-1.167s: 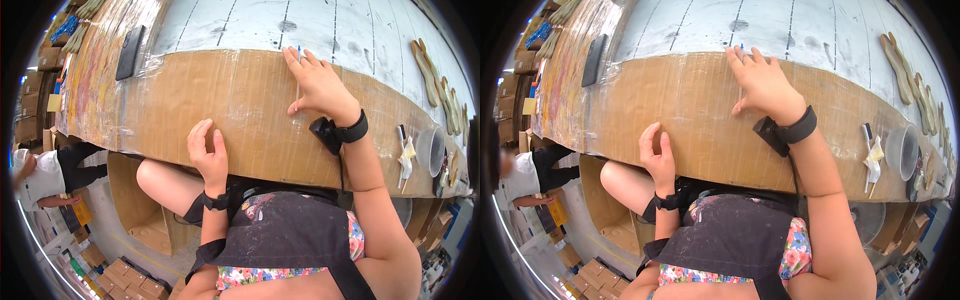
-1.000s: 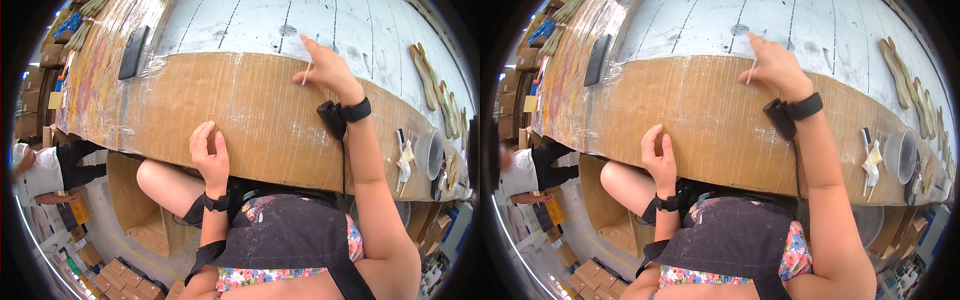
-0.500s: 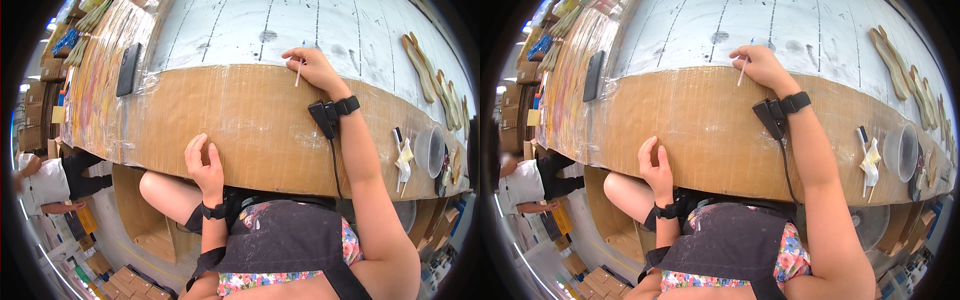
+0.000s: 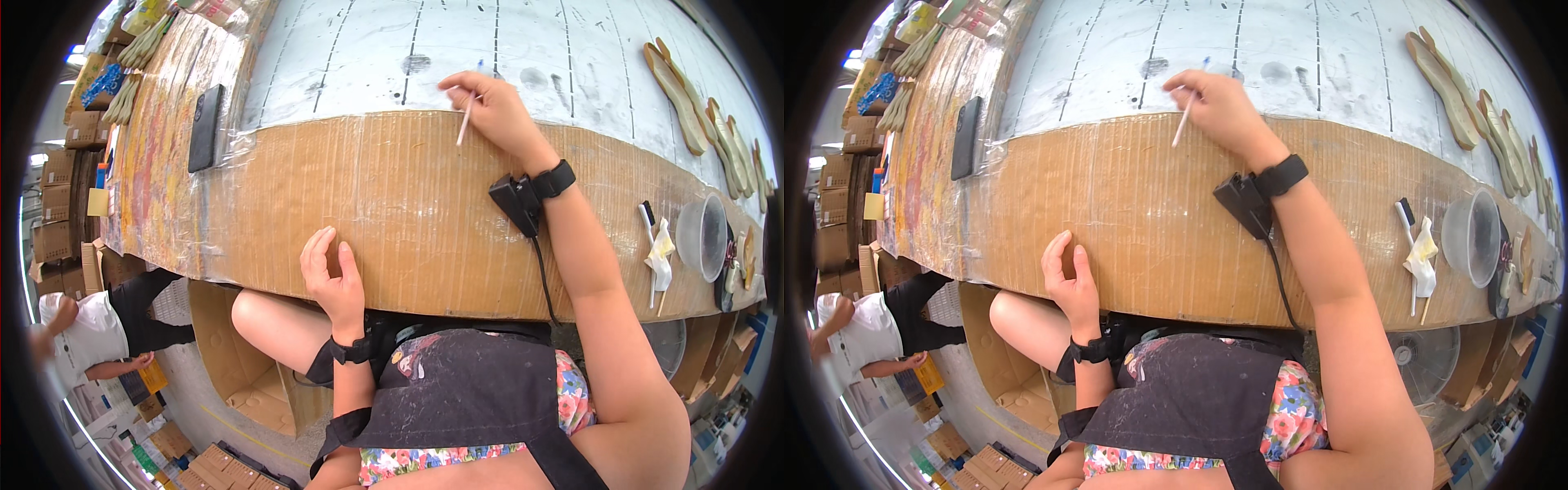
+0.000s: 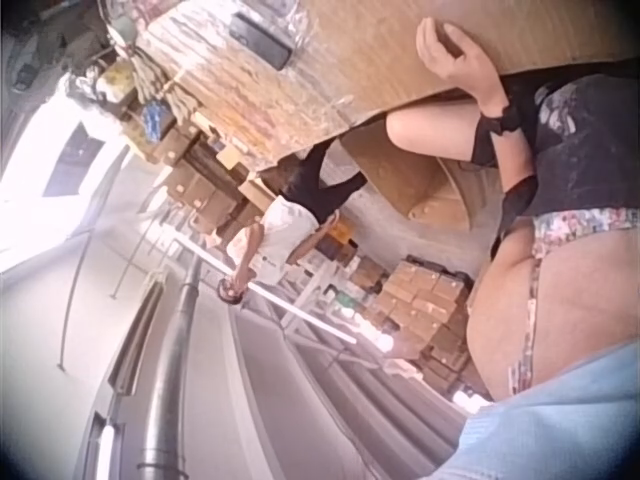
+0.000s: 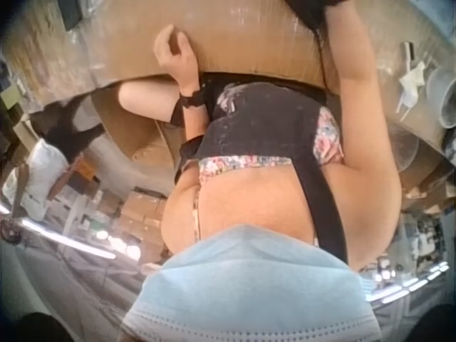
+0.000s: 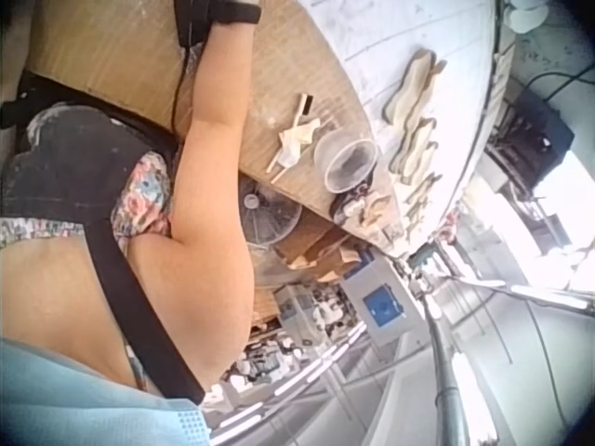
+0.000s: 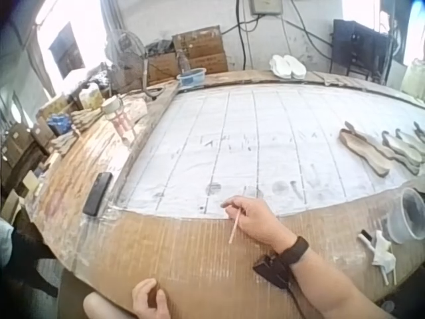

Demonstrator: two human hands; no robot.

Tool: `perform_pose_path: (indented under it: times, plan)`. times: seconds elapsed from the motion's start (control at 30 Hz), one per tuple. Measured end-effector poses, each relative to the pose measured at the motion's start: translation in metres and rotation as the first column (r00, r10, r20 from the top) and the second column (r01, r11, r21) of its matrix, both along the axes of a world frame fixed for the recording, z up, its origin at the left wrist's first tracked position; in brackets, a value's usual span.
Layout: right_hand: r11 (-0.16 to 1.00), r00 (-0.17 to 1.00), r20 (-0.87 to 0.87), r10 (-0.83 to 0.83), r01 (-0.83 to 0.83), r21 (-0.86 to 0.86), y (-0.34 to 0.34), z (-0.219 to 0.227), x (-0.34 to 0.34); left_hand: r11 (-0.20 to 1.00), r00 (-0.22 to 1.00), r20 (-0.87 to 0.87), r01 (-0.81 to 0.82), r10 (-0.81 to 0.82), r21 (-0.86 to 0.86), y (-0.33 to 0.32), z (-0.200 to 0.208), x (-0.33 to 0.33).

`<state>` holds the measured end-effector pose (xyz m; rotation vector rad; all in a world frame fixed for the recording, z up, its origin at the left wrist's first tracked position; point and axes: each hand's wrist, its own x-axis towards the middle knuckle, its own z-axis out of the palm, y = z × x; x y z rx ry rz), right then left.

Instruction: The person picks up shoe soles from a conveyor belt, compares them by holding them together, and marks the belt with a pen before returning the soles.

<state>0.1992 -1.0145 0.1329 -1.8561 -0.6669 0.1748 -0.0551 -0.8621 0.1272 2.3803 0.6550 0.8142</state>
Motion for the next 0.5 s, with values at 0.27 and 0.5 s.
perform_pose_path:
  times: [0.27, 0.5]
  plan:
    - [0.889, 0.85, -0.26, 0.458, -0.433, 0.149, 0.021, 0.02, -0.046, 1.0, 1.0, 0.016, 0.002, -0.002, -0.02, -0.002, 0.0, 0.001]
    - [0.819, 0.793, -0.209, 0.572, -0.541, 0.193, 0.026, 0.009, -0.041, 1.0, 0.999, 0.043, -0.007, 0.008, -0.022, -0.004, -0.001, 0.001]
